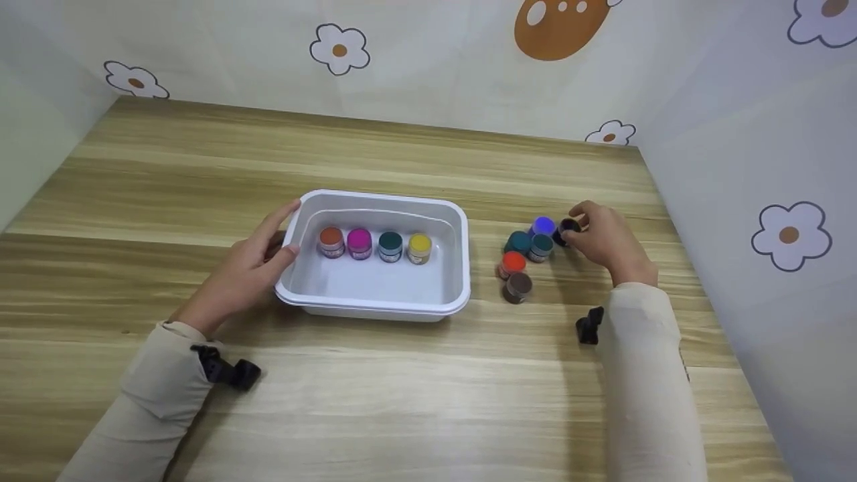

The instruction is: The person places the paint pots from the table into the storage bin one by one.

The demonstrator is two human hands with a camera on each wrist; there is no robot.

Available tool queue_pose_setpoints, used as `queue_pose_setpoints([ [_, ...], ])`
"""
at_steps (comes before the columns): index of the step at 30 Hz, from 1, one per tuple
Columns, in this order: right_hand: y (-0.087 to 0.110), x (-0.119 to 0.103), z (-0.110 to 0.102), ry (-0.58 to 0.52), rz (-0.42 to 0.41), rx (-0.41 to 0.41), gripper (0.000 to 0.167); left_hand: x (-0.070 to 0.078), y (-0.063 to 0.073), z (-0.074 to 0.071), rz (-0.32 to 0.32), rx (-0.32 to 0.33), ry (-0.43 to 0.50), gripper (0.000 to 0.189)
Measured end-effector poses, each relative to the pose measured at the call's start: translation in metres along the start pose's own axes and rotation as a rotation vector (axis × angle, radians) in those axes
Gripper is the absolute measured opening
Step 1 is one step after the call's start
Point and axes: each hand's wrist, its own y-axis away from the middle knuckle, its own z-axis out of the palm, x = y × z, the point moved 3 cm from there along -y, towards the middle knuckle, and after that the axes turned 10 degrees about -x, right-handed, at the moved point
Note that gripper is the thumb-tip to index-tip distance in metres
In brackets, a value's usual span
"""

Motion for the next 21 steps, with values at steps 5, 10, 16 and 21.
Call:
queue_pose_setpoints([
  [5, 0.000, 0.004, 0.002, 0.003, 0.019, 0.004, 0.044, 0.000, 0.000, 0.001, 0.000, -0.002, 0.005, 0.066],
  [10, 0.001, 0.006, 0.000, 0.009, 0.027, 0.029, 0.041, 0.000, -0.001, 0.001, 0.006, -0.004, 0.004, 0.067],
  [16, 0.008, 0.000, -0.004, 0.006, 0.045, 0.048, 0.040, 0.000, 0.000, 0.000, 0.008, -0.015, 0.007, 0.067],
  [21, 0.015, -0.017, -0.010, 0.011, 0.060, 0.070, 0.040, -0.001, -0.001, 0.000, 0.008, -0.025, 0.005, 0.068],
])
